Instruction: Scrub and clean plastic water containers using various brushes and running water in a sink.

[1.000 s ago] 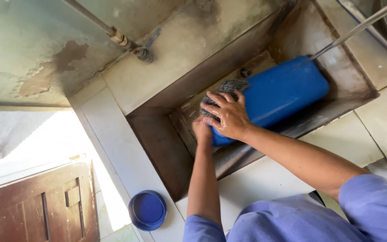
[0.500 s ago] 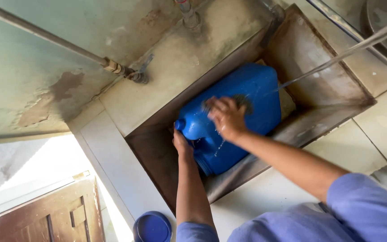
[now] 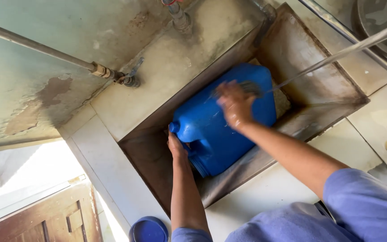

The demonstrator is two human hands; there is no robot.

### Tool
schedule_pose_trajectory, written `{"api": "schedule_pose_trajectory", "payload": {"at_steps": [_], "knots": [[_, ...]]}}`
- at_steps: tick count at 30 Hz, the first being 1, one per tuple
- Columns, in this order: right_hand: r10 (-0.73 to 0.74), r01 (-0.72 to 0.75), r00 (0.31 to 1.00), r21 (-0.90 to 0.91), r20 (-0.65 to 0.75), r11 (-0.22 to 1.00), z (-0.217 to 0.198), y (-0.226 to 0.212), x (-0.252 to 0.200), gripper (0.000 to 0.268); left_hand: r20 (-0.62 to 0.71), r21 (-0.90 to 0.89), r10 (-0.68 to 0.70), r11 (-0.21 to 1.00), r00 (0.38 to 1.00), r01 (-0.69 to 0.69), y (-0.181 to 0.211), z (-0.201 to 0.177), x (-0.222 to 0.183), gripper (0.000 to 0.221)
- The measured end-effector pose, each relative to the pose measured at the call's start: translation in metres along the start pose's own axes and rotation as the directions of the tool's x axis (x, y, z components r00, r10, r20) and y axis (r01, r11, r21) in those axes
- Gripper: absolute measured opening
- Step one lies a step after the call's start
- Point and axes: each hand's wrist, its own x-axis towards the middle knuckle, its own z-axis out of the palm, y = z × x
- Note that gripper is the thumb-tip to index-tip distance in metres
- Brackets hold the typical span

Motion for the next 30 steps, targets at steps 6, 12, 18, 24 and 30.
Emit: {"api": "schedule_pose_trajectory", "payload": {"at_steps": [6,12,18,24,30], "knots": [[0.113,-0.12,0.973,-0.026,-0.201,0.992,0.052,0.076,0.002,0.046,-0.029,0.023,0.024,0.999,0.999,-0.023,-0.008,0.001,0.002,0.05],[-0.181,0.179,0.981,0.035,0.068,0.983,-0.017,-0.097,-0.012,0.034,-0.015,0.071,0.037,0.997,0.999,-0.036,-0.004,0.016,-0.01,0.056],[0.212,-0.122,0.917,-0.269,0.338,0.955,-0.04,0.086,0.084,0.031,-0.002,0.212,0.17,0.963,0.985,-0.166,-0.002,0.036,-0.048,0.056],[0.186,-0.157,0.943,-0.124,0.277,0.98,-0.106,0.019,0.061,0.047,0.399,0.436,0.53,0.609,0.749,-0.663,0.014,0.095,-0.124,0.053],[-0.131,0.148,0.93,-0.022,0.344,0.989,-0.063,0.057,0.028,0.042,0.588,0.392,0.762,0.025,0.271,-0.92,0.0,0.044,-0.15,0.027]]}}
